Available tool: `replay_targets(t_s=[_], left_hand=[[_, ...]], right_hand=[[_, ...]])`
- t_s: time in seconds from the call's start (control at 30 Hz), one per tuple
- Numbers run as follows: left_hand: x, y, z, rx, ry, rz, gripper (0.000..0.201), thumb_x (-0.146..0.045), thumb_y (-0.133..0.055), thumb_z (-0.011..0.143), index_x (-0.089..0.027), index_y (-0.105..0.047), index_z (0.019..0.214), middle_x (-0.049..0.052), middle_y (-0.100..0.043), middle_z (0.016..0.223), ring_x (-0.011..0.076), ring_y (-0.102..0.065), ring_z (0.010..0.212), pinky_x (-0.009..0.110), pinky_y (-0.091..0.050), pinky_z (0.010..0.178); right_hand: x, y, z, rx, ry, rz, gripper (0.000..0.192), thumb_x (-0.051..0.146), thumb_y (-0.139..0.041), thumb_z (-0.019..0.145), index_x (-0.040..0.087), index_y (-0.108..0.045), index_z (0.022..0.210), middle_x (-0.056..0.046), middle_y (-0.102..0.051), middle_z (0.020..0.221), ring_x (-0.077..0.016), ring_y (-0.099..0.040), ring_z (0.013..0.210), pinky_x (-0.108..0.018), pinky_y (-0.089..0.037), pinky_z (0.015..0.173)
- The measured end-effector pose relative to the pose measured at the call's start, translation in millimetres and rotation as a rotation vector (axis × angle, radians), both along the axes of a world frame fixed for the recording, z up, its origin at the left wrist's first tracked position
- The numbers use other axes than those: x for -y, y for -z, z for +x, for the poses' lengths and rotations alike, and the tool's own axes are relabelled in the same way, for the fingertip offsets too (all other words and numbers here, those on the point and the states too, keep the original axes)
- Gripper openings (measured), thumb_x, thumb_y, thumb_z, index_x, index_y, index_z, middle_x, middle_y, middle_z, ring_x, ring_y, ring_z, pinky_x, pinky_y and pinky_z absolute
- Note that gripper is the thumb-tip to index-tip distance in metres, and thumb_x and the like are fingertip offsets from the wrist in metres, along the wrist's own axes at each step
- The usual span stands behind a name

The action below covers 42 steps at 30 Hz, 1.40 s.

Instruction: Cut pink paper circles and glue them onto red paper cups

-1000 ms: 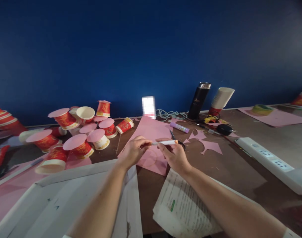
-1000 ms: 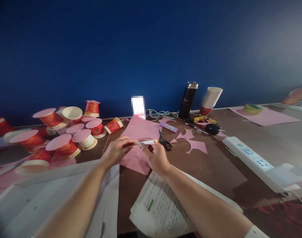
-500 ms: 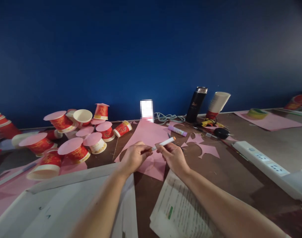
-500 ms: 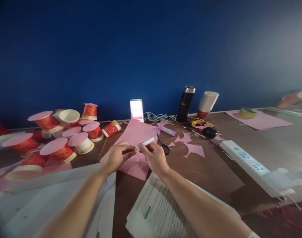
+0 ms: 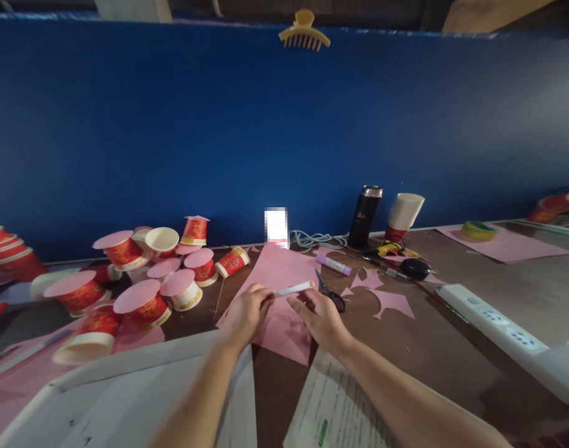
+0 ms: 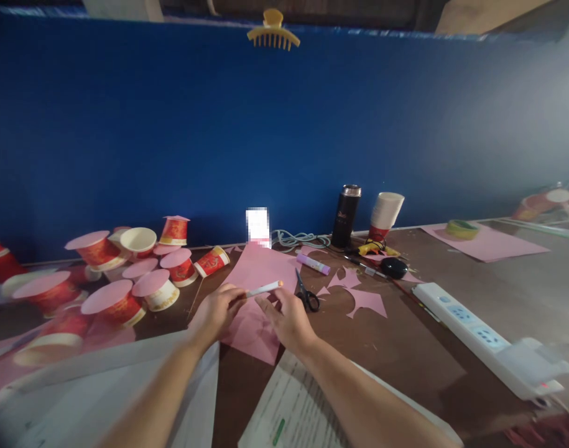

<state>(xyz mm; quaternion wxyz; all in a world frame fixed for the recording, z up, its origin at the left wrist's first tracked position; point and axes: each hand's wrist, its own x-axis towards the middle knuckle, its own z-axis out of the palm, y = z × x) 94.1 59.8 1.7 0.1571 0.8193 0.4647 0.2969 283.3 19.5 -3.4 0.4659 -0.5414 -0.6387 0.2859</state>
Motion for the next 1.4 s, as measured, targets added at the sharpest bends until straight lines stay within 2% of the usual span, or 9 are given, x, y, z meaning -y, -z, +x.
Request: replay_targets(t_s=[0.1, 0.27, 0.57, 0.7, 0.8, 0.97, 1.1, 1.2, 1.4], left_hand=[[-4.7, 1.1, -5.8, -0.107, -0.137, 0.027, 0.021, -0.023, -0.048, 0.088, -0.021, -0.068, 0.093, 0.005, -0.065, 0.096, 0.0178, -0.06, 0.087, 0.026, -0.04, 0.076], [-8.9, 5.0, -6.1, -0.243, -0.315, 0.049, 0.024, -0.025, -0.044, 0.089, -0.023, -0.067, 0.084, 0.004, -0.063, 0.088, 0.0176, -0.058, 0.081, 0.027, -0.033, 0.067], [-12.7, 12.3, -6.4, -0.259, -0.418, 0.014, 0.031, -0.026, -0.038, 0.091, -0.02, -0.062, 0.072, 0.003, -0.06, 0.078, 0.0164, -0.057, 0.073, 0.028, -0.027, 0.061], [-12.7, 12.4, -7.7, -0.246, -0.434, 0.01, 0.033, -0.028, -0.036, 0.091, -0.02, -0.064, 0.076, 0.005, -0.063, 0.082, 0.0195, -0.059, 0.077, 0.029, -0.03, 0.063], [-13.5, 12.4, -7.3, -0.202, -0.379, -0.037, 0.033, -0.03, -0.036, 0.091, -0.021, -0.067, 0.081, 0.006, -0.066, 0.085, 0.0202, -0.062, 0.081, 0.028, -0.034, 0.066], [-17.2, 16.2, -10.0, -0.024, -0.277, -0.119, 0.043, -0.042, -0.042, 0.09, -0.019, -0.06, 0.122, 0.008, -0.069, 0.111, 0.0223, -0.061, 0.105, 0.029, -0.041, 0.085], [-21.7, 22.4, -18.5, -0.124, -0.44, 0.016, 0.048, -0.041, -0.037, 0.092, -0.015, -0.056, 0.128, 0.013, -0.059, 0.13, 0.026, -0.052, 0.121, 0.033, -0.036, 0.099], [-24.3, 26.7, -22.2, -0.293, -0.547, -0.043, 0.049, -0.035, -0.043, 0.089, -0.009, -0.054, 0.129, 0.018, -0.056, 0.131, 0.03, -0.053, 0.119, 0.037, -0.037, 0.099], [-25.2, 27.1, -18.5, -0.375, -0.567, -0.111, 0.044, -0.034, -0.051, 0.086, -0.01, -0.056, 0.124, 0.02, -0.058, 0.125, 0.0301, -0.057, 0.113, 0.035, -0.04, 0.092]], right_hand=[[-2.8, 4.0, 4.9, 0.125, 0.019, 0.07, 0.033, 0.039, -0.056, 0.088, 0.019, -0.067, 0.111, -0.003, -0.069, 0.084, -0.013, -0.058, 0.064, -0.023, -0.044, 0.063], [-5.9, 8.3, 11.1, 0.228, -0.003, 0.113, 0.025, 0.03, -0.049, 0.09, 0.021, -0.071, 0.099, -0.005, -0.071, 0.088, -0.0163, -0.063, 0.072, -0.025, -0.045, 0.069], [-0.6, -0.1, 10.6, 0.336, -0.055, 0.109, 0.026, 0.024, -0.046, 0.09, 0.022, -0.072, 0.091, -0.004, -0.072, 0.086, -0.0168, -0.065, 0.076, -0.024, -0.043, 0.069], [0.1, -2.2, 11.5, 0.347, -0.039, 0.098, 0.028, 0.025, -0.045, 0.089, 0.022, -0.073, 0.091, -0.004, -0.072, 0.088, -0.0172, -0.065, 0.076, -0.024, -0.043, 0.07], [0.6, -3.3, 11.7, 0.376, -0.014, 0.091, 0.029, 0.025, -0.044, 0.089, 0.023, -0.073, 0.091, -0.004, -0.073, 0.088, -0.0173, -0.066, 0.076, -0.024, -0.043, 0.07], [0.8, -7.7, 15.7, 0.461, 0.034, 0.089, 0.028, 0.024, -0.043, 0.089, 0.026, -0.071, 0.095, -0.002, -0.073, 0.092, -0.0166, -0.067, 0.08, -0.024, -0.043, 0.072], [-2.5, -12.8, 34.3, 0.66, 0.197, -0.009, 0.027, 0.026, -0.043, 0.089, 0.028, -0.071, 0.093, -0.003, -0.073, 0.094, -0.0226, -0.068, 0.086, -0.028, -0.041, 0.068], [-5.9, -14.6, 54.3, 0.789, 0.312, -0.135, 0.024, 0.03, -0.048, 0.087, 0.025, -0.07, 0.094, -0.008, -0.073, 0.095, -0.0287, -0.069, 0.086, -0.032, -0.04, 0.066], [-8.2, -8.9, 69.4, 0.85, 0.308, -0.244, 0.019, 0.033, -0.053, 0.082, 0.021, -0.067, 0.088, -0.011, -0.073, 0.094, -0.0324, -0.068, 0.09, -0.036, -0.043, 0.067]])
